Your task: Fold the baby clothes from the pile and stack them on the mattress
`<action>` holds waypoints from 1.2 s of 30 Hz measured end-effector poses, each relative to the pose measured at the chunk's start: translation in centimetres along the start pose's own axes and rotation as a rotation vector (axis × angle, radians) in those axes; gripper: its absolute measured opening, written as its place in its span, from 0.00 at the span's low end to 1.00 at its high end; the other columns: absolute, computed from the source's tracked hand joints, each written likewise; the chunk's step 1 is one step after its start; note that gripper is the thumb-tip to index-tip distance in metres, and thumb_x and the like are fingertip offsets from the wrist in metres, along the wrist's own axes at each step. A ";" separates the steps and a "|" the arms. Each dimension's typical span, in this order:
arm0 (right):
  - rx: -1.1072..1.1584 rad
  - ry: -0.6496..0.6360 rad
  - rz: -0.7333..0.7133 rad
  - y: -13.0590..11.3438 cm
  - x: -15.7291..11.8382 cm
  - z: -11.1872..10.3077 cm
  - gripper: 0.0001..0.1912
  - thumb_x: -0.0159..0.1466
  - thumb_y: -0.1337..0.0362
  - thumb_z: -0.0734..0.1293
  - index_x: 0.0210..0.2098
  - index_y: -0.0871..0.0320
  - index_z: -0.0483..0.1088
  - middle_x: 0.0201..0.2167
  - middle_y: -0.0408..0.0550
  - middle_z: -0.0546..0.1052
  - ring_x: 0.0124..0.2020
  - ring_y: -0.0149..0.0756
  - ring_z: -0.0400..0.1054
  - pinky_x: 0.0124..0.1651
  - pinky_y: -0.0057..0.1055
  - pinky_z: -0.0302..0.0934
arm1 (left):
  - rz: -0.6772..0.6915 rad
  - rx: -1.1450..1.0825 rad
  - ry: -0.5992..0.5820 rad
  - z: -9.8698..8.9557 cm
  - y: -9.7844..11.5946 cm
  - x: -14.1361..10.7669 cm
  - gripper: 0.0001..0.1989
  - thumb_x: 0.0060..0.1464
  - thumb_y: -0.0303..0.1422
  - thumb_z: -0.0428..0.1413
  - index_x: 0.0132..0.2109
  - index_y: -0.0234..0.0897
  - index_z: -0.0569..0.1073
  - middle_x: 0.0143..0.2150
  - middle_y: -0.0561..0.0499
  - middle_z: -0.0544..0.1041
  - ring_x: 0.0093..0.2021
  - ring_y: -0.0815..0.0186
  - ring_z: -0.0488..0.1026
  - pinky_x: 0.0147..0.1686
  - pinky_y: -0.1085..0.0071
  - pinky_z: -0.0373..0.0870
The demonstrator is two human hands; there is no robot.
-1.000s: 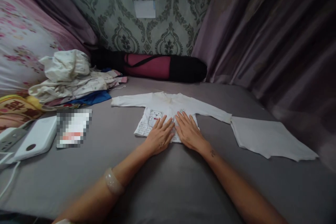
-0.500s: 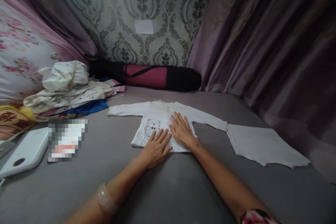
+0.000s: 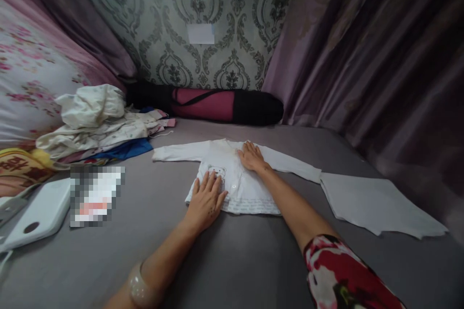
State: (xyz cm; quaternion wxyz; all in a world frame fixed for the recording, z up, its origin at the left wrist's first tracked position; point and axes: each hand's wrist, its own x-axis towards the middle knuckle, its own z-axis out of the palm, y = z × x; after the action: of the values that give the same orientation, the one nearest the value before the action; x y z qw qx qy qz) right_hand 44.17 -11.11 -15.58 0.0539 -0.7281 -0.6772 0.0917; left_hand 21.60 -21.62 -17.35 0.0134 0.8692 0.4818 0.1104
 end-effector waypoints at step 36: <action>0.097 -0.036 -0.195 -12.2 -2.4 3.3 0.32 0.70 0.59 0.49 0.67 0.73 0.48 0.70 0.62 0.47 0.70 0.47 0.39 0.68 0.41 0.36 | -0.513 -0.378 -0.230 -5.1 -6.3 0.7 0.15 0.54 0.40 0.51 0.29 0.34 0.74 0.26 0.49 0.73 0.29 0.65 0.69 0.27 0.72 0.54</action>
State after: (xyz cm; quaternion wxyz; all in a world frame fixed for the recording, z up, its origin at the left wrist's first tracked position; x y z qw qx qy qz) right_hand 31.41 -12.71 -16.17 0.0855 -0.6537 -0.7403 0.1317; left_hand 15.67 -18.10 -13.05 0.2559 0.7085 0.6512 0.0922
